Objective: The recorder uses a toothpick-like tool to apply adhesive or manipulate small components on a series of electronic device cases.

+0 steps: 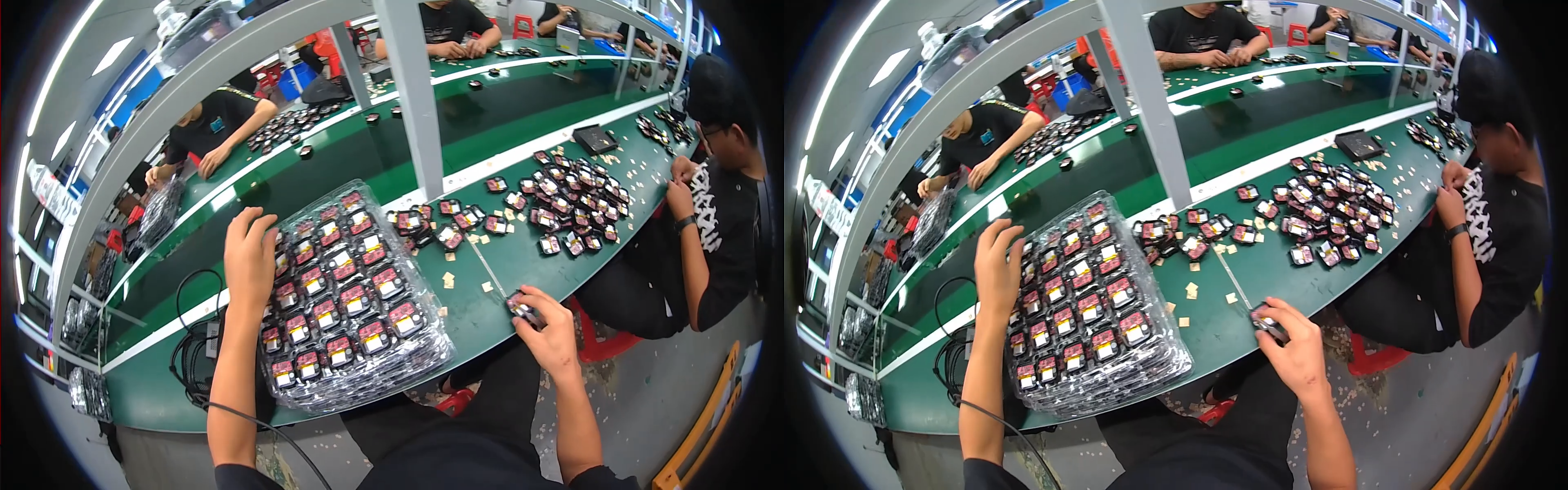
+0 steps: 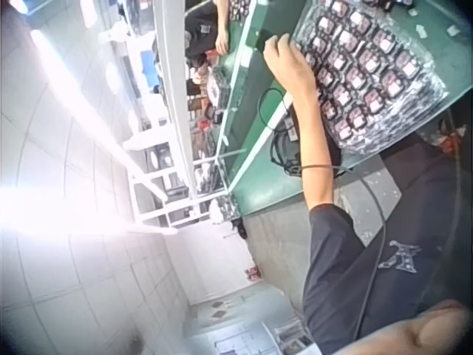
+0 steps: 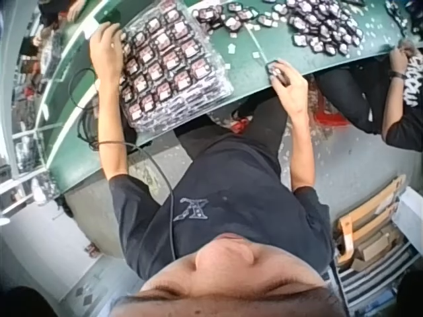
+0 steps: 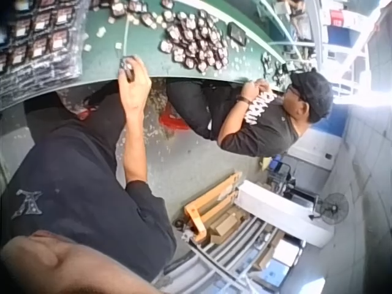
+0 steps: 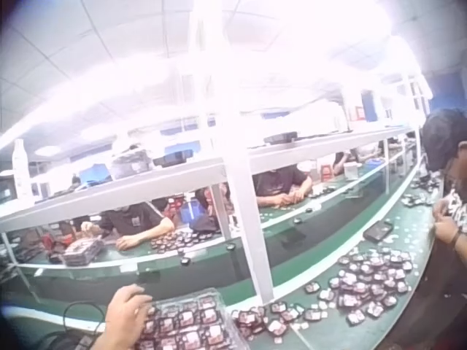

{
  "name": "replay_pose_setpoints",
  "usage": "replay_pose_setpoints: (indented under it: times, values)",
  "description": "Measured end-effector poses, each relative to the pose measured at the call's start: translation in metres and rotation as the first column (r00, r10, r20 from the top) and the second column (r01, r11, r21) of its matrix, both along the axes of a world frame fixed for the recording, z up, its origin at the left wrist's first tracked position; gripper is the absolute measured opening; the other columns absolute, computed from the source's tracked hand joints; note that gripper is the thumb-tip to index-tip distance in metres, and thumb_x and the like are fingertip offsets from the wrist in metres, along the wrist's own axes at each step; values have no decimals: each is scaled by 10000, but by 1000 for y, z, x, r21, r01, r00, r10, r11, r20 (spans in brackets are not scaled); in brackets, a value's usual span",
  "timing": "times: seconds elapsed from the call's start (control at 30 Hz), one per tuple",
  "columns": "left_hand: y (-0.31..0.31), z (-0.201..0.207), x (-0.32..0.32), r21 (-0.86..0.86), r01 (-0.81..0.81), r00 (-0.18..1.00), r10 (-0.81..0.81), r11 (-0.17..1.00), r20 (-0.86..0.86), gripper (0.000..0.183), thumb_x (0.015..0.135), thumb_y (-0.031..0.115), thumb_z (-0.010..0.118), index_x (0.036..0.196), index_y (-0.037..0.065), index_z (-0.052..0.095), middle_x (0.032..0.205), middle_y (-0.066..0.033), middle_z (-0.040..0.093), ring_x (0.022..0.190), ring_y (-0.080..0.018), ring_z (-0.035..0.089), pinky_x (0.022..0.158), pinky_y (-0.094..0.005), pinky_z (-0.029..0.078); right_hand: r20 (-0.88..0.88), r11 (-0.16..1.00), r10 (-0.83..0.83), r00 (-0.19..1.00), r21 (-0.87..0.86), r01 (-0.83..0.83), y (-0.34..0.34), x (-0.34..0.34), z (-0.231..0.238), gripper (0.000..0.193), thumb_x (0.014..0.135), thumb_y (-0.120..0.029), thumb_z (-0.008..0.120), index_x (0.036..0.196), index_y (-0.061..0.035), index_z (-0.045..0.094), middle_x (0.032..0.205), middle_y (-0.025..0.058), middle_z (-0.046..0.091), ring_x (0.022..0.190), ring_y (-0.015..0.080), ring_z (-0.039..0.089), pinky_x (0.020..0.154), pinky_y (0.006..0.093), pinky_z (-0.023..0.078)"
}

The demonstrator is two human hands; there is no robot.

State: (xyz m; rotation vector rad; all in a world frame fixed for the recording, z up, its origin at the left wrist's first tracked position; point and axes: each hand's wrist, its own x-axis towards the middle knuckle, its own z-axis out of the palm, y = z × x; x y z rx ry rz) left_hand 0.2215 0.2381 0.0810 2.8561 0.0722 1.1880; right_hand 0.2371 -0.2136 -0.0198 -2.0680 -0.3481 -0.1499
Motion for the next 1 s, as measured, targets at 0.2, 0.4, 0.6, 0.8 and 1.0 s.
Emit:
replay_pose_setpoints:
  times: [0.2, 0.4, 0.6, 0.8, 1.0]
  values:
    - [-141, 31, -69, -233, 472, 859, -503, 850, -98, 318, 738, 2, 866, 1027, 28, 735, 1103, -156, 705, 1025, -334, 712, 844, -413, 587, 77, 891, 313, 947, 322, -320, 10, -28, 22, 482, 756, -1, 868, 1204, -37, 692, 1343, 165, 693, 572, 23, 477, 533, 209, 444]
    - [-221, -11, -123, -983, 185, 702, -699, -3, 135, 816, 823, 182, 902, 1467, -39, 452, 1426, -228, 569, 1222, -319, 658, 965, -422, 592, 200, 651, 573, 795, 478, -590, 35, -61, 50, 597, 776, -51, 896, 1298, -71, 608, 1352, 173, 688, 485, 10, 468, 424, 183, 375]
    - [-226, -39, -139, -872, 72, 728, -572, -485, 378, 756, 963, 434, 737, 1463, -63, 462, 1408, -203, 567, 1135, -255, 683, 874, -335, 591, 284, 609, 630, 723, 397, -687, 41, -60, 52, 477, 815, -53, 868, 1246, -60, 663, 1239, 192, 735, 777, 245, 775, 549, 281, 565]
    - [-219, -63, -161, -677, -327, 593, -701, -659, 396, 790, 1011, 582, 559, 1350, -131, 549, 1146, -169, 649, 870, -195, 697, 585, -261, 574, 35, 503, 852, 523, 226, -834, 22, -54, 62, 509, 850, 34, 760, 1342, -25, 648, 1288, 126, 726, 872, 238, 774, 632, 287, 598]
    - [-214, -89, -174, -412, -437, 593, -600, -800, 537, 838, 1007, 555, 577, 1405, -171, 449, 1208, -233, 646, 1021, -284, 731, 839, -361, 642, -25, 391, 917, 399, 257, -884, 22, -54, 50, 720, 876, 35, 662, 1543, -134, 451, 1492, 41, 594, 950, 292, 747, 610, 342, 598]
